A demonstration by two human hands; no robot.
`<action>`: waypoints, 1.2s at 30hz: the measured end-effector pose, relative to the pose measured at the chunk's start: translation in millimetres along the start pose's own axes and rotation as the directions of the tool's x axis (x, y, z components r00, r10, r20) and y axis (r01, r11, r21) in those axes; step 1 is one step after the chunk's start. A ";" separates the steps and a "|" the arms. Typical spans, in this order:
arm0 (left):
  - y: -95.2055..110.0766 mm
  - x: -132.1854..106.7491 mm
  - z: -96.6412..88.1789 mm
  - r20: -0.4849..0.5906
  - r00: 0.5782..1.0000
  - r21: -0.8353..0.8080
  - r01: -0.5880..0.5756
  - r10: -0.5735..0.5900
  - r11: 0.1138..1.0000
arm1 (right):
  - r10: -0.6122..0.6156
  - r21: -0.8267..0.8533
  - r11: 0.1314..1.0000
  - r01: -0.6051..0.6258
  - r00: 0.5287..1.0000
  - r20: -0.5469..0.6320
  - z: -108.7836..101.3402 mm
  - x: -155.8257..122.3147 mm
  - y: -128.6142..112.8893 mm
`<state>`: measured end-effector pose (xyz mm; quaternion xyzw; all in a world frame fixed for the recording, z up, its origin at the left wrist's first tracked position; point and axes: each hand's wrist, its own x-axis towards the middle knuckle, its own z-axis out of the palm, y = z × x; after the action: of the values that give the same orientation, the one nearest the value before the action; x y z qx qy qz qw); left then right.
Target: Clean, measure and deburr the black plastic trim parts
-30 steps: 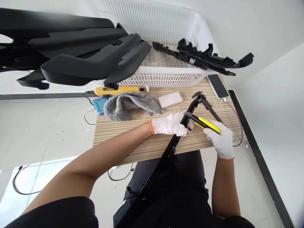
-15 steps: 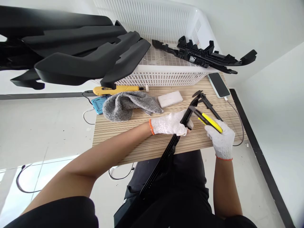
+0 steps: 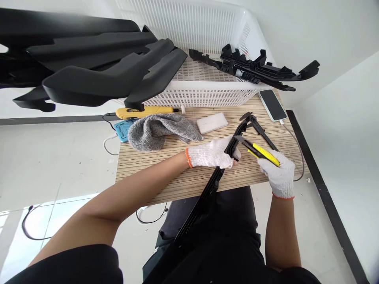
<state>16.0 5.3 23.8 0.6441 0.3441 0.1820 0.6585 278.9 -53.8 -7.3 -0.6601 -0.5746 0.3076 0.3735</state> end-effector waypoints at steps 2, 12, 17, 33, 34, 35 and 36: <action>0.7 -0.1 0.0 -0.003 1.000 0.012 0.001 -0.001 1.000 | 0.028 -0.005 1.000 -0.029 0.999 -0.020 -0.9 0.7 0.3; -1.0 0.9 -0.5 0.013 1.000 -0.018 -0.015 0.015 1.000 | 0.011 -0.065 0.998 -0.016 0.997 -0.075 -5.0 0.9 4.3; 0.3 1.1 0.0 0.013 1.000 -0.041 0.016 -0.016 0.999 | 0.009 -0.030 0.999 -0.011 0.998 -0.065 -6.3 2.0 4.2; 1.2 1.1 0.0 -0.008 0.999 -0.046 0.036 -0.036 0.998 | 0.011 -0.035 0.999 -0.012 1.000 -0.025 -9.2 1.7 7.3; 0.8 1.1 0.0 -0.007 0.999 -0.048 0.036 -0.037 0.998 | 0.016 -0.036 0.999 -0.016 1.000 -0.024 -9.5 1.8 7.1; 0.4 1.2 0.0 -0.004 0.999 -0.048 0.036 -0.037 0.998 | 0.021 -0.035 0.999 -0.021 1.000 -0.022 -10.0 1.8 6.7; 0.0 1.2 0.0 -0.003 0.999 -0.052 0.033 -0.033 0.998 | 0.027 -0.034 0.999 -0.027 1.000 -0.010 -10.5 1.7 6.2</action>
<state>16.8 6.1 23.5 0.6208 0.3511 0.1811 0.6771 291.2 -54.0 -6.9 -0.6756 -0.5691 0.2993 0.3608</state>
